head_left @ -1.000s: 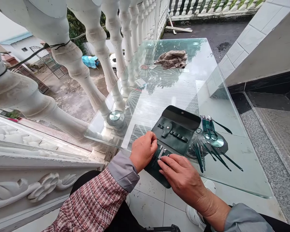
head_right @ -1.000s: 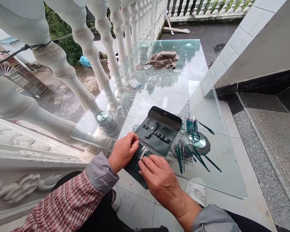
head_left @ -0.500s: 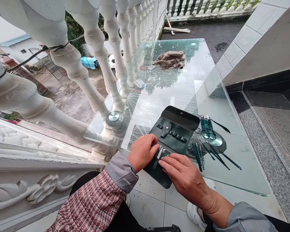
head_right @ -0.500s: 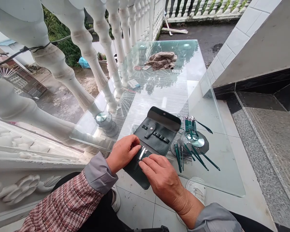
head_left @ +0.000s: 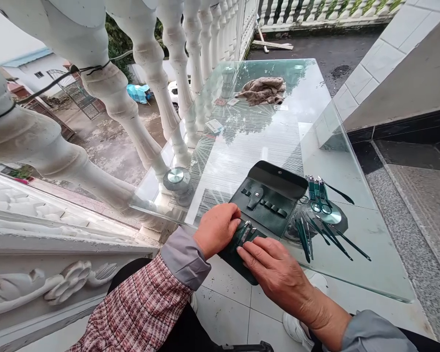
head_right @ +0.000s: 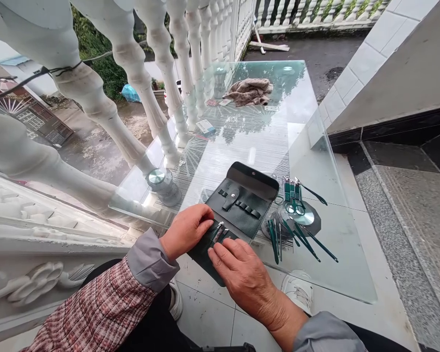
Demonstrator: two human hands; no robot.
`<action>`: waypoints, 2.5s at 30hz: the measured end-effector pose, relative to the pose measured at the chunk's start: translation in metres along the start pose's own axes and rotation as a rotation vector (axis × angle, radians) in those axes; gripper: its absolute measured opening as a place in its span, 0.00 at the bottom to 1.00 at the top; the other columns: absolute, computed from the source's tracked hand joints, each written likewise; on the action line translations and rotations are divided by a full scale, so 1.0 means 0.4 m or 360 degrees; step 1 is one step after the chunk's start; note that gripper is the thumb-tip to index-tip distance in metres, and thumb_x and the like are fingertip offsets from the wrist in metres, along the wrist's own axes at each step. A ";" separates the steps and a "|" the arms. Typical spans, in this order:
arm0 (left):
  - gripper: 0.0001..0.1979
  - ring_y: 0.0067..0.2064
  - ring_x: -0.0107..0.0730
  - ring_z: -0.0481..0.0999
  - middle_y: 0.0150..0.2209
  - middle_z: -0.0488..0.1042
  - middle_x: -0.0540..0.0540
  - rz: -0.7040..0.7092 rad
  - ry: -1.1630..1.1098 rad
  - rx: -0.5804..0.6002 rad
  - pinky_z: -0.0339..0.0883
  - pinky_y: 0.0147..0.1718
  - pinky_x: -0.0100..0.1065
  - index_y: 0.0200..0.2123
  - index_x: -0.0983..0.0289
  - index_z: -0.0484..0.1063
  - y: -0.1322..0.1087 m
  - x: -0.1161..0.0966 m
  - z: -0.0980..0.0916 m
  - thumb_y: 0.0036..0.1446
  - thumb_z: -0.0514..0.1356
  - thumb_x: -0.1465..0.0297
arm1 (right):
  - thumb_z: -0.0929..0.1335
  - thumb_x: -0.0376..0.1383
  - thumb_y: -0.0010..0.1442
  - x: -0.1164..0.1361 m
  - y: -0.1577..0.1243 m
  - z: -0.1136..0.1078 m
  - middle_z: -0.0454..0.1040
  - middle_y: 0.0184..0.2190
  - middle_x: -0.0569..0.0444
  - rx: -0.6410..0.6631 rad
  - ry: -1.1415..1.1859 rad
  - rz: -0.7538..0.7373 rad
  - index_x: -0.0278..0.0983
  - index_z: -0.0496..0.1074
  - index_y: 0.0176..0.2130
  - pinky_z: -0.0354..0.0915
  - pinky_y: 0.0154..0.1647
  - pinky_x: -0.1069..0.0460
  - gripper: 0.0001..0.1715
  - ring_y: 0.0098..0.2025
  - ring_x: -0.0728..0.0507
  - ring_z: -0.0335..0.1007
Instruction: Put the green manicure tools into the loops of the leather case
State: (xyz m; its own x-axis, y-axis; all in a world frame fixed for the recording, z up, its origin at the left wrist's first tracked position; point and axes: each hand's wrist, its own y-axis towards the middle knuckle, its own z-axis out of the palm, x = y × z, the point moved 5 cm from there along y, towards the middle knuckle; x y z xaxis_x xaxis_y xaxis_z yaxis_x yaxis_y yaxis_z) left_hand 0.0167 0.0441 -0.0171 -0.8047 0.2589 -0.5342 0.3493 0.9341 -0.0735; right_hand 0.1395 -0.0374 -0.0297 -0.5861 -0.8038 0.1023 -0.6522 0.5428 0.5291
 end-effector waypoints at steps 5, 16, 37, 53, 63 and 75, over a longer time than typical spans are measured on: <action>0.03 0.37 0.31 0.68 0.33 0.68 0.49 0.0124 0.0067 0.0056 0.61 0.36 0.30 0.31 0.61 0.68 -0.002 -0.002 -0.002 0.54 0.60 0.70 | 0.62 0.28 0.59 -0.002 0.004 0.004 0.75 0.38 0.48 0.0035 -0.0006 0.0052 0.35 0.72 0.46 0.61 0.46 0.43 0.16 0.43 0.42 0.65; 0.04 0.39 0.36 0.66 0.34 0.66 0.54 0.0191 0.0251 0.0035 0.62 0.40 0.35 0.29 0.64 0.67 -0.010 -0.008 0.012 0.57 0.55 0.75 | 0.63 0.34 0.60 -0.101 -0.013 -0.059 0.73 0.40 0.48 -0.0341 0.0741 0.0961 0.40 0.69 0.49 0.68 0.42 0.47 0.17 0.41 0.44 0.70; 0.04 0.38 0.30 0.68 0.32 0.69 0.50 0.0336 -0.0141 -0.0182 0.61 0.38 0.29 0.29 0.62 0.68 -0.094 -0.095 -0.039 0.58 0.58 0.72 | 0.71 0.45 0.50 -0.085 -0.007 -0.042 0.76 0.28 0.53 -0.0473 0.1667 0.1804 0.36 0.74 0.31 0.69 0.32 0.50 0.14 0.27 0.47 0.71; 0.07 0.40 0.37 0.66 0.36 0.66 0.52 -0.0025 0.0505 0.0122 0.60 0.32 0.32 0.32 0.61 0.63 -0.096 -0.038 -0.004 0.51 0.60 0.68 | 0.63 0.34 0.60 -0.035 0.001 -0.059 0.76 0.32 0.56 -0.0336 0.0793 0.0925 0.40 0.70 0.35 0.67 0.35 0.54 0.06 0.34 0.48 0.73; 0.08 0.41 0.37 0.66 0.37 0.66 0.52 -0.0050 0.0558 0.0124 0.60 0.32 0.32 0.33 0.61 0.63 -0.095 -0.042 -0.006 0.50 0.59 0.66 | 0.63 0.34 0.60 -0.037 0.005 -0.052 0.76 0.32 0.56 -0.0323 0.0825 0.0980 0.40 0.70 0.35 0.66 0.37 0.54 0.06 0.34 0.48 0.72; 0.09 0.41 0.38 0.66 0.38 0.66 0.53 -0.0064 0.0622 0.0118 0.62 0.33 0.33 0.34 0.60 0.63 -0.096 -0.048 0.002 0.49 0.59 0.66 | 0.64 0.37 0.59 -0.056 -0.006 -0.047 0.76 0.32 0.57 -0.0271 0.0990 0.1237 0.40 0.71 0.34 0.66 0.36 0.53 0.06 0.34 0.48 0.72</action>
State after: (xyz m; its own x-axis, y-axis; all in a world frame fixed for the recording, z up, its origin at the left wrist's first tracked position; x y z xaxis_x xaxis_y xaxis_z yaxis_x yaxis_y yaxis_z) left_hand 0.0190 0.0030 -0.0045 -0.9354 0.3100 -0.1701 0.3362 0.9288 -0.1559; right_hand 0.1632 -0.0252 -0.0174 -0.4329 -0.2529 0.8653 -0.0905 0.9672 0.2374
